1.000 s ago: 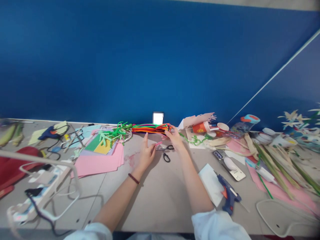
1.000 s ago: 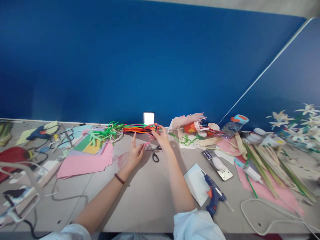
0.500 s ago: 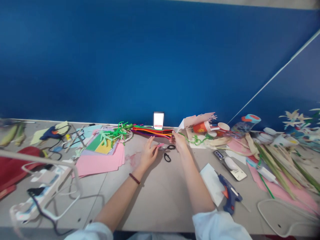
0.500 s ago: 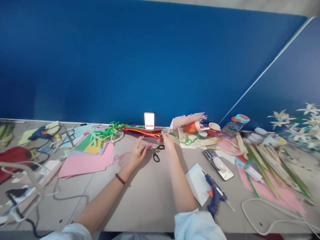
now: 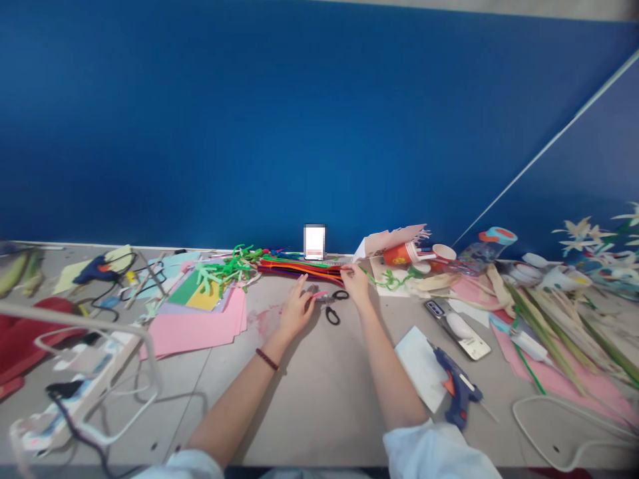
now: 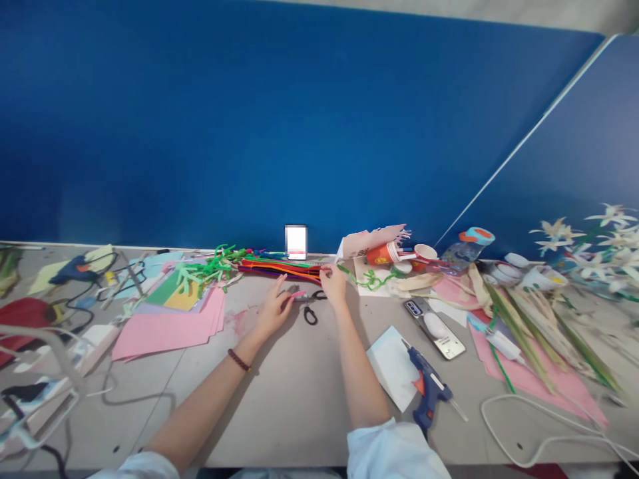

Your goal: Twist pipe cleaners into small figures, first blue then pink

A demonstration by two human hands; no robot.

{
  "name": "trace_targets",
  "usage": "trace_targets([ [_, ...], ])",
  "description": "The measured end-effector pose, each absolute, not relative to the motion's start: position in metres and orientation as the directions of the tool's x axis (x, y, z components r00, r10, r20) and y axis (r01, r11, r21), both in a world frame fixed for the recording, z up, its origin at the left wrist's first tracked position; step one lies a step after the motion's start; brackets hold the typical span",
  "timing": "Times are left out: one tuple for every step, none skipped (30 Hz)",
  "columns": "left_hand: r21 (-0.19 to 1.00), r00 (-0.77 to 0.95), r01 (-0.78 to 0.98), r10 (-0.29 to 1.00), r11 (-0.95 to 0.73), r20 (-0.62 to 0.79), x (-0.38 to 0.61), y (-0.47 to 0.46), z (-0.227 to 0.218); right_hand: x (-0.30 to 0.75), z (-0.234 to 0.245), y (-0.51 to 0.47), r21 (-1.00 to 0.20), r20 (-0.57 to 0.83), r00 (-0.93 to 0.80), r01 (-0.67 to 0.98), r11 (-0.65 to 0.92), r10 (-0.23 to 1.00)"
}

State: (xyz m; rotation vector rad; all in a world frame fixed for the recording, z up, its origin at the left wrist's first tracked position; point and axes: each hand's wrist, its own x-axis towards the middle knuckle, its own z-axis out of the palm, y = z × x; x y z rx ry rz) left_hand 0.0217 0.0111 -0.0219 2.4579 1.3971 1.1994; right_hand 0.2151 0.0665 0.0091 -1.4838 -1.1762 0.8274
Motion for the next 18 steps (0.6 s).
trace_targets([
  [0.413, 0.283, 0.700, 0.757, -0.583, 0.589, 0.022, 0.011, -0.023, 0.216, 0.010, 0.066, -0.932, 0.147, 0.233, 0.359, 0.055, 0.961],
  [0.415, 0.284, 0.700, 0.761, -0.581, 0.584, 0.022, 0.011, -0.023, 0.217, 0.010, 0.065, -0.869, 0.218, 0.159, 0.482, 0.117, 0.963],
  [0.418, 0.286, 0.701, 0.765, -0.578, 0.577, 0.021, 0.011, -0.024, 0.218, 0.010, 0.064, -0.781, 0.275, 0.070, 0.598, 0.181, 0.959],
  [0.421, 0.288, 0.701, 0.769, -0.575, 0.571, 0.021, 0.011, -0.024, 0.219, 0.010, 0.063, -0.680, 0.312, -0.025, 0.693, 0.241, 0.950],
  [0.425, 0.291, 0.701, 0.773, -0.573, 0.564, 0.021, 0.011, -0.024, 0.220, 0.010, 0.062, -0.592, 0.328, -0.101, 0.753, 0.288, 0.939],
  [0.429, 0.294, 0.699, 0.777, -0.572, 0.556, 0.021, 0.011, -0.024, 0.221, 0.009, 0.062, -0.538, 0.334, -0.143, 0.782, 0.313, 0.932],
  [0.434, 0.295, 0.697, 0.780, -0.570, 0.551, 0.021, 0.011, -0.023, 0.221, 0.008, 0.062, -0.508, 0.340, -0.164, 0.797, 0.327, 0.926],
  [0.437, 0.295, 0.696, 0.782, -0.570, 0.549, 0.021, 0.011, -0.023, 0.222, 0.006, 0.062, -0.492, 0.351, -0.170, 0.803, 0.335, 0.921],
  [0.439, 0.294, 0.695, 0.783, -0.569, 0.548, 0.021, 0.011, -0.023, 0.223, 0.004, 0.062, -0.487, 0.364, -0.163, 0.806, 0.337, 0.917],
  [0.440, 0.292, 0.696, 0.783, -0.568, 0.549, 0.021, 0.011, -0.023, 0.223, 0.002, 0.062, -0.493, 0.375, -0.147, 0.805, 0.331, 0.915],
  [0.437, 0.292, 0.697, 0.782, -0.569, 0.552, 0.021, 0.011, -0.023, 0.223, 0.000, 0.062, -0.506, 0.382, -0.125, 0.800, 0.321, 0.916],
  [0.434, 0.292, 0.697, 0.779, -0.571, 0.555, 0.021, 0.011, -0.023, 0.224, -0.002, 0.063, -0.524, 0.383, -0.103, 0.794, 0.308, 0.918],
  [0.430, 0.294, 0.697, 0.775, -0.574, 0.559, 0.021, 0.011, -0.023, 0.224, -0.004, 0.064, -0.541, 0.381, -0.083, 0.788, 0.295, 0.921],
  [0.426, 0.297, 0.696, 0.772, -0.578, 0.562, 0.020, 0.012, -0.024, 0.223, -0.005, 0.064, -0.553, 0.378, -0.067, 0.783, 0.283, 0.923],
  [0.424, 0.298, 0.696, 0.770, -0.580, 0.564, 0.020, 0.012, -0.024, 0.223, -0.006, 0.065, -0.559, 0.374, -0.055, 0.783, 0.273, 0.926],
  [0.422, 0.299, 0.696, 0.769, -0.581, 0.565, 0.020, 0.012, -0.024, 0.223, -0.007, 0.065, -0.560, 0.369, -0.046, 0.786, 0.261, 0.928],
  [0.420, 0.299, 0.697, 0.768, -0.581, 0.567, 0.020, 0.012, -0.024, 0.223, -0.007, 0.066, -0.560, 0.360, -0.035, 0.791, 0.246, 0.932],
  [0.418, 0.298, 0.699, 0.767, -0.581, 0.569, 0.020, 0.011, -0.024, 0.224, -0.006, 0.066, -0.563, 0.345, -0.027, 0.794, 0.230, 0.938],
])
